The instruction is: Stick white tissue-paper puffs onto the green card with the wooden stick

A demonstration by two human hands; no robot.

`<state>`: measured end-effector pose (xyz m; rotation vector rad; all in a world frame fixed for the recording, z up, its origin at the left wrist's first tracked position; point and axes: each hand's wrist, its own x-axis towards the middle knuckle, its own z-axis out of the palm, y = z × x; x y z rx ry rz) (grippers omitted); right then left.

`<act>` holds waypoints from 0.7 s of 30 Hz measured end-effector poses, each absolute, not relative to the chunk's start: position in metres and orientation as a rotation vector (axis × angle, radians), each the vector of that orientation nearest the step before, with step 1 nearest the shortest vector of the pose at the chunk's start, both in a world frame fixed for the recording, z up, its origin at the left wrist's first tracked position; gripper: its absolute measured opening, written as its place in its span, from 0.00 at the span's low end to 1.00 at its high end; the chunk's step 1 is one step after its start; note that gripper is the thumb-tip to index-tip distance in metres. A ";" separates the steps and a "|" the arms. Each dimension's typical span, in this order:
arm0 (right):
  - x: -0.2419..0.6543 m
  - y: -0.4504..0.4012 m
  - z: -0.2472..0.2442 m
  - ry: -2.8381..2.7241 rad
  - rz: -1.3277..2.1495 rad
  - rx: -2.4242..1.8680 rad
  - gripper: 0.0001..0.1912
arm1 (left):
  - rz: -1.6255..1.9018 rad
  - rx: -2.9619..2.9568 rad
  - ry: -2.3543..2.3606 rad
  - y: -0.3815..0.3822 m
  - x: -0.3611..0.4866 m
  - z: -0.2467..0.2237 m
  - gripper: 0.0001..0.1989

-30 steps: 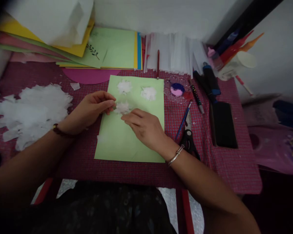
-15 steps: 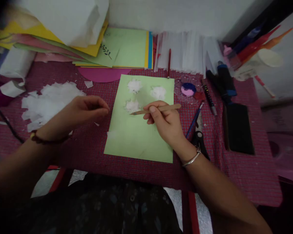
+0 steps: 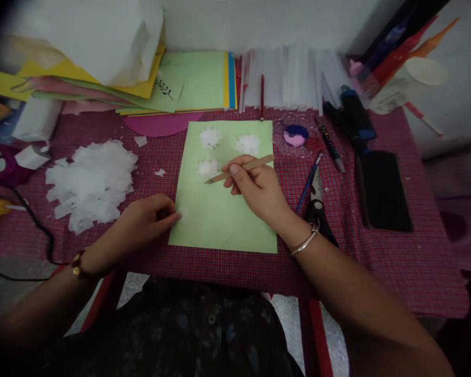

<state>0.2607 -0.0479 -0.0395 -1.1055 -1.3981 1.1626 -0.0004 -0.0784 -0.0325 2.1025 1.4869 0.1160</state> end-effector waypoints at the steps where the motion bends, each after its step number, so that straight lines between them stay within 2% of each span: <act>1: 0.261 -0.048 -0.039 -1.401 1.153 -1.098 0.15 | 0.125 2.087 1.465 -0.077 -0.001 -0.033 0.08; 6: 0.262 -0.047 -0.039 -1.413 1.129 -1.088 0.16 | 0.281 1.961 1.395 -0.067 -0.010 -0.028 0.10; 9: 0.261 -0.049 -0.040 -1.430 1.158 -1.071 0.16 | 0.329 1.977 1.361 -0.065 -0.010 -0.024 0.06; 11: 0.260 -0.050 -0.040 -1.465 1.168 -1.041 0.16 | 0.276 2.097 1.289 -0.065 -0.006 -0.024 0.03; 13: 0.259 -0.051 -0.040 -1.496 1.161 -1.028 0.16 | 0.168 2.248 1.189 -0.064 -0.001 -0.026 0.09; 16: 0.259 -0.051 -0.039 -1.497 1.142 -1.048 0.17 | 0.006 2.394 1.077 -0.056 0.006 -0.027 0.12; 21: 0.260 -0.051 -0.037 -1.473 1.151 -1.080 0.16 | -0.157 2.389 0.930 -0.036 0.014 -0.024 0.05</act>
